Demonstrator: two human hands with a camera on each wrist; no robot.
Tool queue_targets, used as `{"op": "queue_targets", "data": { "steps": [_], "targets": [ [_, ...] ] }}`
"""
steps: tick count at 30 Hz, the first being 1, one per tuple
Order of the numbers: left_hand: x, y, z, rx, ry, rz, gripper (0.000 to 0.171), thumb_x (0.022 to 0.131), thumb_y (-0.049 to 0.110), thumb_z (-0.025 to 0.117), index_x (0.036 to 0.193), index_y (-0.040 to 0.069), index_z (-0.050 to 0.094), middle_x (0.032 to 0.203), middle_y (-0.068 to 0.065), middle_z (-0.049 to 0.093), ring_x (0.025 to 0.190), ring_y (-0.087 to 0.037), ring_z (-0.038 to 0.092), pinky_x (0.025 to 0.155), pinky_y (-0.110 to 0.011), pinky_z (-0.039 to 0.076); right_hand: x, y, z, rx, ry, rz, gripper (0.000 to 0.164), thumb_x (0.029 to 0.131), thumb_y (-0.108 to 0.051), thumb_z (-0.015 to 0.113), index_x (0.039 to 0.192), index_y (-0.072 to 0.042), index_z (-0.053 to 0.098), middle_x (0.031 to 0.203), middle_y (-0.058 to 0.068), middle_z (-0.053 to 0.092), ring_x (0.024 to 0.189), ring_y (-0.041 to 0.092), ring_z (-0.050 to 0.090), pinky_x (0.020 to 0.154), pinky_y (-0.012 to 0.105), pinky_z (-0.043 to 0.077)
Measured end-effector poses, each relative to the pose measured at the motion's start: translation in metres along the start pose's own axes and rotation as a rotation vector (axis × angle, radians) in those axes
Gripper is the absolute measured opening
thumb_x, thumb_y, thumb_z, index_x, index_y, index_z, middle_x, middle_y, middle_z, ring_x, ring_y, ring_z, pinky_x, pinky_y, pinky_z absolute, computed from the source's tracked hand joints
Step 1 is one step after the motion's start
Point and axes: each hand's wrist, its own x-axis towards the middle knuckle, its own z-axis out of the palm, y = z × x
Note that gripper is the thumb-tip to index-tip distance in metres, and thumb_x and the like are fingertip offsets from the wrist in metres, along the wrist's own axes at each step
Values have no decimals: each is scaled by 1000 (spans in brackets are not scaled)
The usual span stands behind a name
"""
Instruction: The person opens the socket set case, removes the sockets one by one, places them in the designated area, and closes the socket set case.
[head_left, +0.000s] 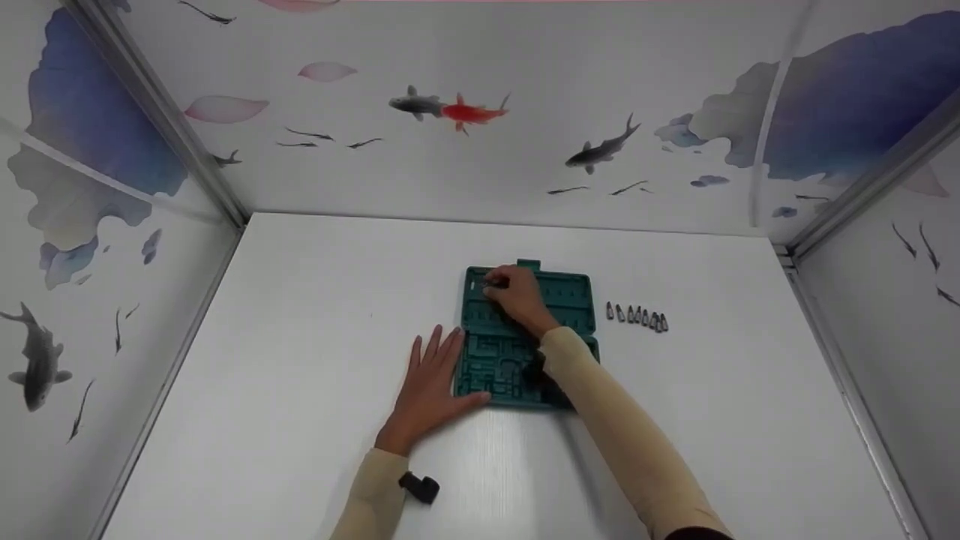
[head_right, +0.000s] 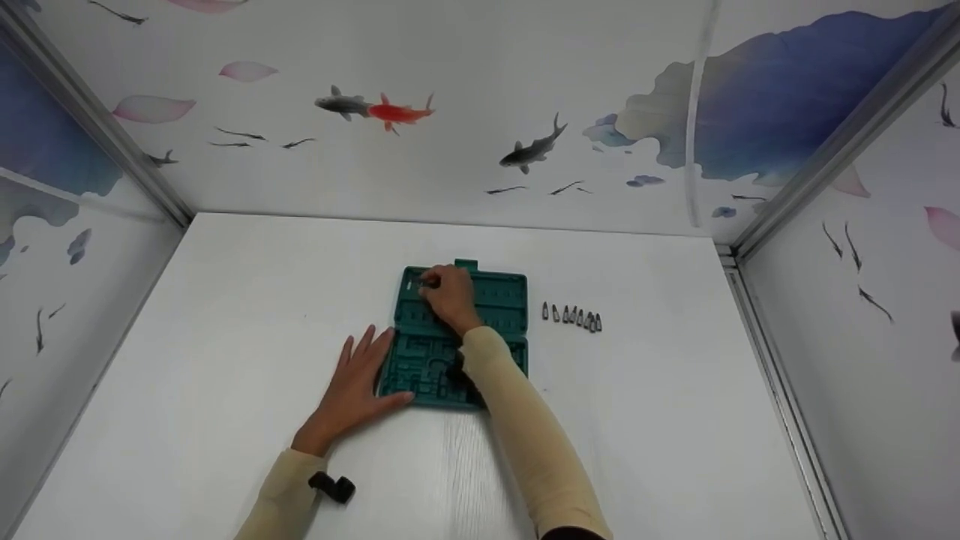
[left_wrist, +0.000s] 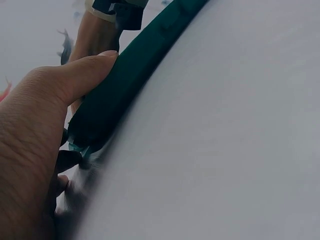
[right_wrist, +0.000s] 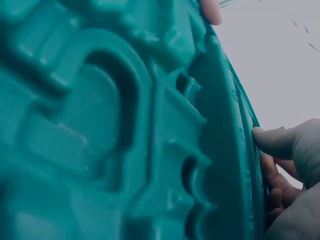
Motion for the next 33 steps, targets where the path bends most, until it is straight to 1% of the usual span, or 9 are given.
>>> {"op": "queue_targets", "data": {
  "steps": [6,9,13,15,20,24,26,30,33],
  "targets": [
    [1,3,1,-3,-5,2,120,93,82,66,178,12,18,183,-7,23,172,-31,4,136,-57,-5,-3,0,-1,7,50,51,16,101,-5,79,115,2,80,115,17,77,109,32,70,100,49,59],
    [2,4,1,-7,3,8,120,92,81,66,178,11,19,183,-8,23,172,-31,5,136,-58,-4,0,1,-7,110,62,87,16,103,-11,78,116,-1,80,117,14,77,108,28,69,100,45,58],
    [4,6,2,-14,5,10,120,92,82,66,178,12,19,183,-7,23,172,-31,5,136,-58,-4,1,2,-22,283,103,119,19,105,-17,78,118,-3,80,119,11,76,108,25,66,99,40,56],
    [4,8,2,-16,5,9,120,92,83,66,178,13,19,183,-7,23,172,-31,5,136,-58,-4,-2,3,-32,322,118,128,20,105,-18,79,119,-4,80,121,10,76,108,24,65,99,38,55],
    [4,8,0,-6,7,12,120,92,81,67,178,12,19,183,-8,24,171,-32,6,136,-57,-4,-19,4,-56,356,109,123,22,105,-19,79,120,-4,78,123,11,74,108,23,64,96,34,54],
    [3,5,-1,11,4,5,120,92,80,68,178,11,20,183,-8,24,171,-33,7,136,-57,-3,-34,6,-70,338,108,82,26,105,-18,78,122,2,77,122,18,73,106,23,63,93,30,53],
    [3,4,-1,17,4,2,120,92,80,68,177,11,20,183,-8,24,171,-34,7,136,-57,-3,-41,9,-76,310,112,72,27,106,-16,77,123,4,76,122,21,72,105,22,64,91,29,53],
    [2,1,-1,19,0,-3,120,92,80,68,177,11,20,183,-8,24,171,-33,7,136,-57,-4,-53,18,-88,267,109,91,25,107,-11,73,124,8,74,123,25,71,106,23,64,92,29,52],
    [1,0,0,11,1,-7,120,92,80,67,178,11,20,183,-7,24,171,-32,6,136,-56,-5,-64,24,-98,254,115,110,25,107,-13,74,124,7,75,122,23,72,105,23,62,90,29,52]
  ]
}}
